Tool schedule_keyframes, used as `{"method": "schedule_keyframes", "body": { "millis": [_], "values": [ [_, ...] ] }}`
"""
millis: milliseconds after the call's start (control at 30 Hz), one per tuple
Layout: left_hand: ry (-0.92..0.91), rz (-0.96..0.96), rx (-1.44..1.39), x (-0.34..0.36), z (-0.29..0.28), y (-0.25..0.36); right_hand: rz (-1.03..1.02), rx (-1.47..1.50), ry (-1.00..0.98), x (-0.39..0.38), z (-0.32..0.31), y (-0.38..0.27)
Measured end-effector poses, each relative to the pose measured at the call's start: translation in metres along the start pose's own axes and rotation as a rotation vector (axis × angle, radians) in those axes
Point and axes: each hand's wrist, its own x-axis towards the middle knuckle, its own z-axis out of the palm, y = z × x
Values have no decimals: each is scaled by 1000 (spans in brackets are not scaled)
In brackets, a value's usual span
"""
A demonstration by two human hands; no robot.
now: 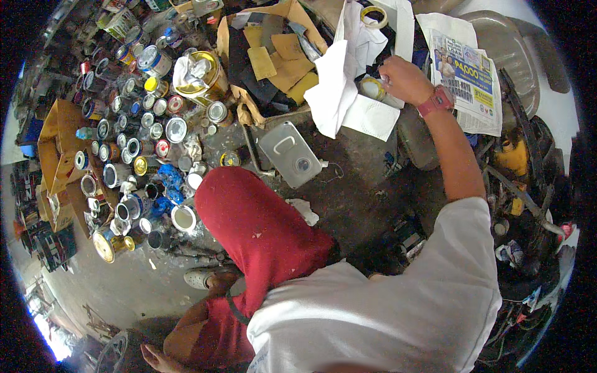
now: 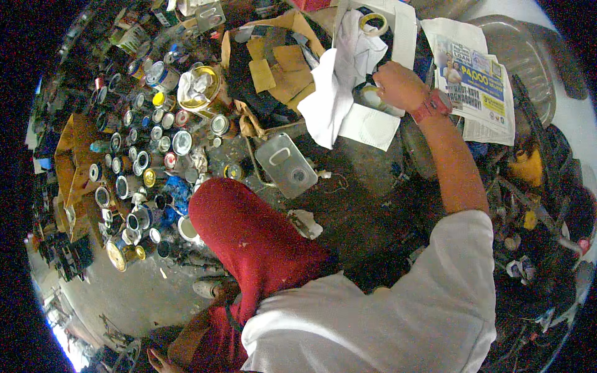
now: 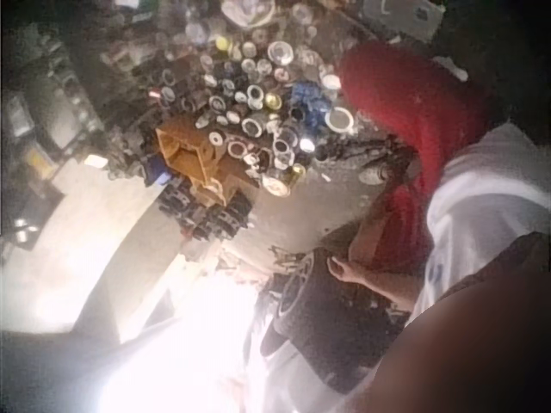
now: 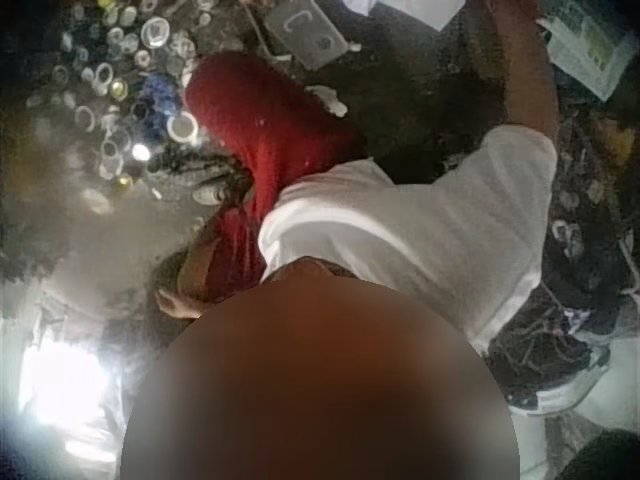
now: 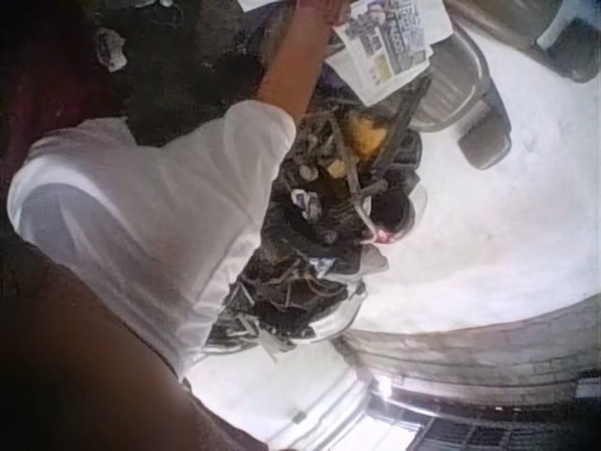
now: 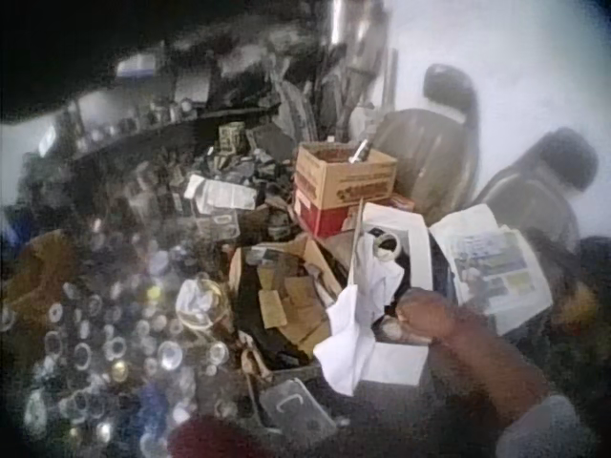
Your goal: The person places a white car part on a tire, walks through the garage, then sits on the floor to open paint cans and pour paint into a spray gun. They adjust the spray gun and handle a syringe and a box of primer.
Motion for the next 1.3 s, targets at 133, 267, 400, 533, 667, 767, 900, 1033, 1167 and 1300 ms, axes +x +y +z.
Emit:
{"method": "schedule_keyframes", "body": {
  "millis": [133, 267, 400, 533, 667, 767, 900, 1033, 1167, 1300],
  "values": [
    [-24, 14, 9, 7, 5, 7, 66, -95, 73, -27, -5, -6],
    [-54, 26, 54, 13, 11, 18, 126, -225, 59, -45, -8, -4],
    [-60, -28, 34, 22, 14, 6, 260, -243, -50, -55, -3, -8],
    [-52, 22, -6, 28, 16, -14, 309, -71, -1, -40, 53, -19],
    [-54, -74, -65, 26, 18, -11, 514, 407, -94, 3, 134, -31],
    [-45, -70, -50, 24, 21, -3, 576, 520, -123, 23, 149, -34],
    [-38, -34, -35, 23, 23, -1, 388, 346, -339, 41, 138, -35],
    [-25, -21, -30, 25, 23, -7, 399, 402, -421, 44, 139, -41],
    [-25, -1, -21, 28, 21, -9, 532, 724, -147, 34, 147, -44],
    [-26, -18, -17, 25, 16, -6, 432, 879, 179, 31, 161, -48]
  ]
}}
